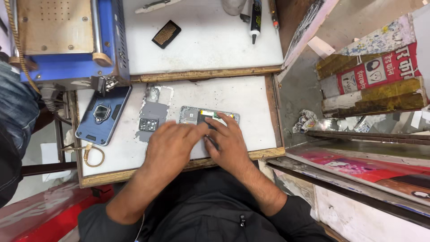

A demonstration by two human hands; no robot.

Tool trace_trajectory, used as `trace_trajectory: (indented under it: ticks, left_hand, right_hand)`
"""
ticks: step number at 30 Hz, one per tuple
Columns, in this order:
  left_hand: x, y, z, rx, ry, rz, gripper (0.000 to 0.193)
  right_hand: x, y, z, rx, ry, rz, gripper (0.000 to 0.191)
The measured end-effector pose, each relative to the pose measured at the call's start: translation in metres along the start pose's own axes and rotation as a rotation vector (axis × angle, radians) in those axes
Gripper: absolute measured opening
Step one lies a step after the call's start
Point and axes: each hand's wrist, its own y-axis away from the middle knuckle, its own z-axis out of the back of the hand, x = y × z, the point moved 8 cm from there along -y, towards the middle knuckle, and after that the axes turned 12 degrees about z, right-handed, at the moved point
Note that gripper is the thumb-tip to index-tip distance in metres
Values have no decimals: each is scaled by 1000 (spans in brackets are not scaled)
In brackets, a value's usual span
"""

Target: The person disassembles a smartphone on a workbench, using a red-handled screwdriver to remove screws and separate the back cover. They remove the battery and motherboard, then place the components on the table.

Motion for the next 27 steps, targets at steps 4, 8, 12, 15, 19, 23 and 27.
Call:
trace_trajectory:
  ticks: [4, 8, 12, 15, 19, 23, 27]
  left_hand:
    - [20, -3, -13, 5, 53, 199, 40]
    - [21, 5, 1, -119, 340, 148, 47]
    - [30, 4, 10, -87, 255, 140, 48]
    - [36, -5, -15, 215, 42, 138, 27]
    - [31, -7, -51, 468, -212, -28, 12]
    - [18, -4, -67, 527, -349, -227, 14]
    - [10, 3, -79, 670, -500, -453, 26]
  right_hand:
    - [3, -3, 4, -28, -16, 34, 27]
    - [3, -1, 4, -34, -24, 11, 26]
    - [2, 0, 2, -16, -10, 6, 28]
    - [3, 0, 7, -71, -31, 40, 31]
    - [-4, 3, 12, -138, -134, -29, 47]
    - [-13, 10, 14, -221, -240, -142, 57]
    - [-18, 13, 13, -227, -278, -175, 61]
